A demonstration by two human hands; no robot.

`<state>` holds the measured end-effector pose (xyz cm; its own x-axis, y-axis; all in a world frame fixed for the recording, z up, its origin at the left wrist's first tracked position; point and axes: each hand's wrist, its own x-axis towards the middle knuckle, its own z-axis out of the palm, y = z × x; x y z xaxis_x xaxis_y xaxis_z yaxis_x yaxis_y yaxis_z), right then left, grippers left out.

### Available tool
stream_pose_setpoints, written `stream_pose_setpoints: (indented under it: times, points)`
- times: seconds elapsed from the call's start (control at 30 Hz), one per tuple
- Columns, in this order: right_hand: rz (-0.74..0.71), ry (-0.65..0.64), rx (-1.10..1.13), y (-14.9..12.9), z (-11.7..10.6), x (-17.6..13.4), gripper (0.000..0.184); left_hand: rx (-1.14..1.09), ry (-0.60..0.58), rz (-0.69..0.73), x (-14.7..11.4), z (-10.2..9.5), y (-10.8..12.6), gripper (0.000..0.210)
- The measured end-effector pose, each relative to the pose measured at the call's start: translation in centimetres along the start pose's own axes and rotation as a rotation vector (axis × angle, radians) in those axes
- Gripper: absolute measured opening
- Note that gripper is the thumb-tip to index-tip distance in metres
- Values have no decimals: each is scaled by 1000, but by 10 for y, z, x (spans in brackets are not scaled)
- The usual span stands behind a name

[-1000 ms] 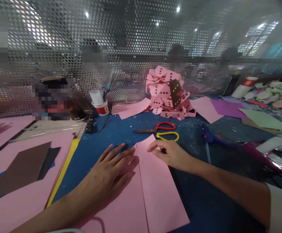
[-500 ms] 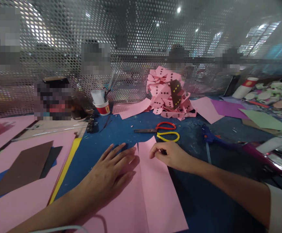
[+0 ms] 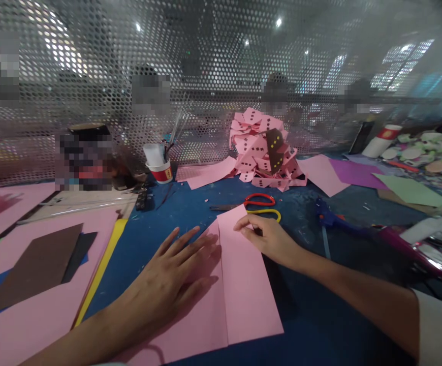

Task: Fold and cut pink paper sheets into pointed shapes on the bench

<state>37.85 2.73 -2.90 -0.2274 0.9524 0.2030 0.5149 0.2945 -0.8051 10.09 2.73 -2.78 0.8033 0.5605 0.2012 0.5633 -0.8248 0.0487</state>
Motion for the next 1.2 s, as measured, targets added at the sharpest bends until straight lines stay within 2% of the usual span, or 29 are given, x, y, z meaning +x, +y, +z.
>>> stream_pose_setpoints:
  times: [0.2,0.4,0.6,0.97,1.2]
  points:
    - [-10,-63,-1,-2,-2,-3,16,-16,-50,-2,-3,7,-5,52]
    - [39,-140,-123,-2,-2,-5,24,-17,-55,0,-1,6,-4,49]
    - [72,-184,-144,-4,-3,-6,26,-7,-72,3,-2,6,-5,49]
    - [51,-184,-108,-5,-4,-6,26,8,-51,13,-4,6,-6,53]
    - [21,-86,-79,-1,-4,-4,22,34,-34,17,-2,1,-3,54]
